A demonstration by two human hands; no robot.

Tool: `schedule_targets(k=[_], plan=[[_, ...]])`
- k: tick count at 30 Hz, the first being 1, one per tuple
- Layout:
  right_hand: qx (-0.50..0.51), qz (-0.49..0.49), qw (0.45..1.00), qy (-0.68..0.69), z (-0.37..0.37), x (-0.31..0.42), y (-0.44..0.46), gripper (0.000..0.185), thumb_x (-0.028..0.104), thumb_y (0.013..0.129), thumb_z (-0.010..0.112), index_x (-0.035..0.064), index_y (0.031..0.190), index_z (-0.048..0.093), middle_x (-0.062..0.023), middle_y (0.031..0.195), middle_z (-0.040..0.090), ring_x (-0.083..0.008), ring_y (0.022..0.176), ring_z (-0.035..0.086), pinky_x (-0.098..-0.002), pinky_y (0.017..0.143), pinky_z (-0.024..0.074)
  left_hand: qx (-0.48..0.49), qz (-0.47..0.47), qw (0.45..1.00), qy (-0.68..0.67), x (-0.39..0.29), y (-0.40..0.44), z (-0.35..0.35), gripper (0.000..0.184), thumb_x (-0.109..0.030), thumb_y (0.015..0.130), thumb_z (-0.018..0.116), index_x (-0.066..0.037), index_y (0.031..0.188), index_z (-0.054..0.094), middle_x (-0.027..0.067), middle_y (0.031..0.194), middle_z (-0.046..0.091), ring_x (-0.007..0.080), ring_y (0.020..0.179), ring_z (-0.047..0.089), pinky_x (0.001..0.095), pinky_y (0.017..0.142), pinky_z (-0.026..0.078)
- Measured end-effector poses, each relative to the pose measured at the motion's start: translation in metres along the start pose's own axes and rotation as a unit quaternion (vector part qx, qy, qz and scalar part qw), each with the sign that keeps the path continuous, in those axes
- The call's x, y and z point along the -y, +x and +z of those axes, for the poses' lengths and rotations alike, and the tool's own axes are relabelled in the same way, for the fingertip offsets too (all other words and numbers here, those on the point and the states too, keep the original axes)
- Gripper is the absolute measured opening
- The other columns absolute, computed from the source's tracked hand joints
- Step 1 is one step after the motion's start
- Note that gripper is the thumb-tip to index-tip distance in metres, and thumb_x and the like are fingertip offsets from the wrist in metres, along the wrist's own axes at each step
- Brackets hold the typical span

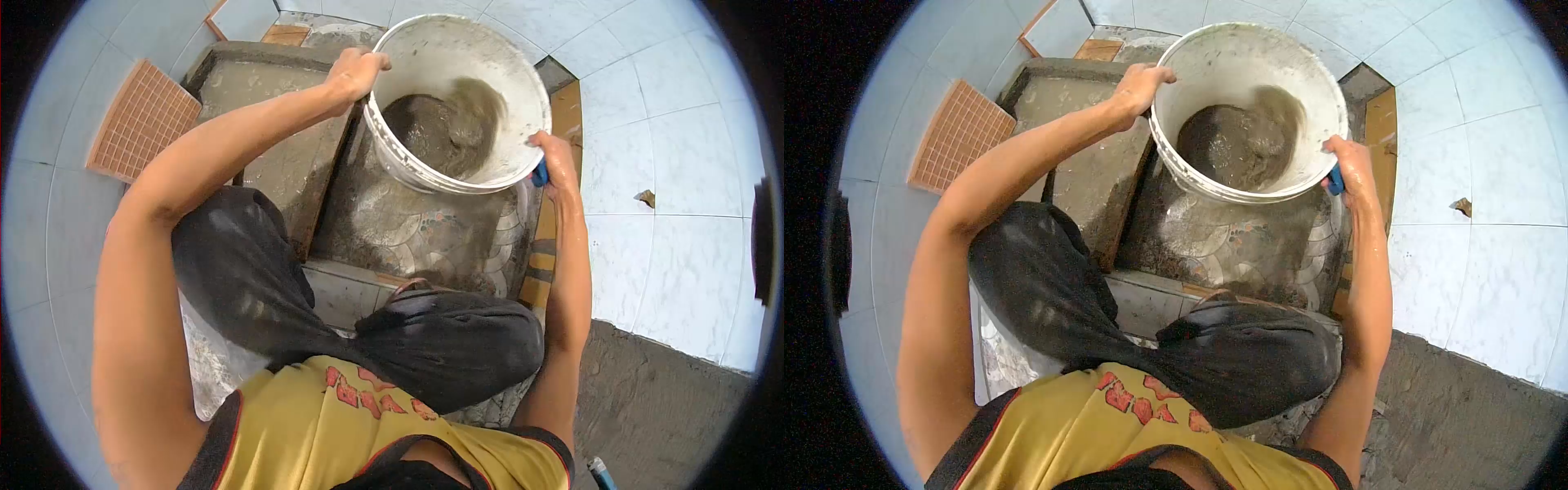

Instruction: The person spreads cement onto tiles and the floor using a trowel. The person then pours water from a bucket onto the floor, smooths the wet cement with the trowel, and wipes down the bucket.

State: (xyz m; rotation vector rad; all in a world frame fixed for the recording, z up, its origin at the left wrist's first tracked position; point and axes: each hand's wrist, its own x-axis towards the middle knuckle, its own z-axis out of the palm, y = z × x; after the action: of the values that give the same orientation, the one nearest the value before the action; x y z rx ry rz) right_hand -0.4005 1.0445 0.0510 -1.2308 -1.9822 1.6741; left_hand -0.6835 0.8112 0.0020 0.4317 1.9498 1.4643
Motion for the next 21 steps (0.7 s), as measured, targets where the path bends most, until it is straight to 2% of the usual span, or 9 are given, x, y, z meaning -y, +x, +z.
schedule_targets(k=[3,5,7,10,11,12,15,19,21], plan=[[0.014,0.039,0.996,-0.082,-0.010,0.014,-0.013,0.030,0.025,0.080,0.061,-0.0038,0.086,0.062,-0.0087,0.064,0.060,-0.0149,0.043,0.052,-0.0290,0.035,0.0376,0.007,0.113,0.983,0.145,0.028,-0.011,0.011,0.041,-0.030,0.086,0.056,0.006,0.102,0.068,0.0190,0.082,0.067,0.0223,0.065,0.063,0.0360,0.063,0.050],[-0.018,0.034,0.998,-0.042,-0.018,0.015,0.000,0.035,0.027,0.079,0.060,-0.0055,0.093,0.064,-0.0119,0.071,0.065,-0.0167,0.045,0.055,-0.0298,0.036,0.0387,-0.012,0.000,0.994,0.104,-0.016,-0.047,0.017,0.043,-0.036,0.087,0.057,0.004,0.100,0.069,0.0187,0.086,0.068,0.0224,0.066,0.063,0.0348,0.066,0.051],[-0.039,0.020,0.998,0.051,-0.005,0.028,0.008,0.037,0.026,0.082,0.059,-0.0066,0.098,0.063,-0.0119,0.078,0.067,-0.0165,0.051,0.060,-0.0284,0.036,0.0429,0.033,-0.072,0.996,0.036,-0.026,-0.041,0.010,0.058,-0.041,0.089,0.051,0.009,0.115,0.062,0.0259,0.120,0.062,0.0335,0.111,0.059,0.0376,0.095,0.044],[0.082,0.023,0.996,-0.037,0.010,0.065,0.013,0.039,0.029,0.086,0.063,-0.0063,0.102,0.061,-0.0114,0.085,0.067,-0.0153,0.064,0.063,-0.0272,0.050,0.0504,0.096,-0.083,0.983,-0.134,0.038,-0.006,-0.012,0.069,-0.051,0.094,0.041,0.006,0.130,0.052,0.0223,0.132,0.054,0.0303,0.118,0.055,0.0369,0.098,0.044],[0.112,0.011,0.993,-0.040,0.018,0.078,0.007,0.041,0.030,0.087,0.064,-0.0062,0.105,0.060,-0.0112,0.087,0.067,-0.0156,0.069,0.065,-0.0272,0.056,0.0523,0.167,-0.055,0.972,-0.157,0.066,0.002,-0.018,0.079,-0.061,0.095,0.027,0.001,0.141,0.039,0.0214,0.139,0.047,0.0277,0.125,0.049,0.0410,0.100,0.045],[0.145,-0.001,0.989,-0.036,0.017,0.090,0.003,0.043,0.031,0.087,0.065,-0.0061,0.108,0.059,-0.0110,0.088,0.067,-0.0159,0.074,0.066,-0.0272,0.062,0.0542,0.191,-0.084,0.963,-0.173,0.051,-0.024,-0.020,0.080,-0.062,0.095,0.023,0.000,0.144,0.033,0.0221,0.143,0.041,0.0291,0.127,0.046,0.0446,0.101,0.044],[0.118,-0.061,0.991,0.017,0.053,0.121,-0.020,0.026,0.022,0.086,0.071,-0.0021,0.093,0.063,-0.0052,0.079,0.064,-0.0113,0.067,0.060,-0.0245,0.063,0.0500,0.212,-0.159,0.953,-0.149,0.040,-0.068,-0.051,0.081,-0.063,0.096,0.017,-0.003,0.149,0.020,0.0233,0.150,0.028,0.0343,0.131,0.041,0.0515,0.103,0.041],[0.119,-0.110,0.972,-0.171,0.097,0.141,0.012,0.025,0.022,0.081,0.077,0.0020,0.078,0.062,-0.0001,0.070,0.058,-0.0086,0.060,0.052,-0.0232,0.054,0.0420,0.273,-0.202,0.929,-0.145,0.105,-0.055,-0.084,0.076,-0.059,0.098,0.018,-0.007,0.152,0.008,0.0243,0.154,0.016,0.0400,0.132,0.038,0.0570,0.105,0.038],[0.115,-0.113,0.962,-0.222,0.129,0.147,0.030,0.031,0.025,0.078,0.080,0.0008,0.077,0.061,-0.0013,0.065,0.057,-0.0094,0.054,0.052,-0.0252,0.048,0.0418,0.274,-0.253,0.900,-0.225,0.127,-0.076,-0.077,0.074,-0.055,0.099,0.020,-0.006,0.152,0.003,0.0249,0.153,0.019,0.0404,0.133,0.038,0.0584,0.105,0.038]])
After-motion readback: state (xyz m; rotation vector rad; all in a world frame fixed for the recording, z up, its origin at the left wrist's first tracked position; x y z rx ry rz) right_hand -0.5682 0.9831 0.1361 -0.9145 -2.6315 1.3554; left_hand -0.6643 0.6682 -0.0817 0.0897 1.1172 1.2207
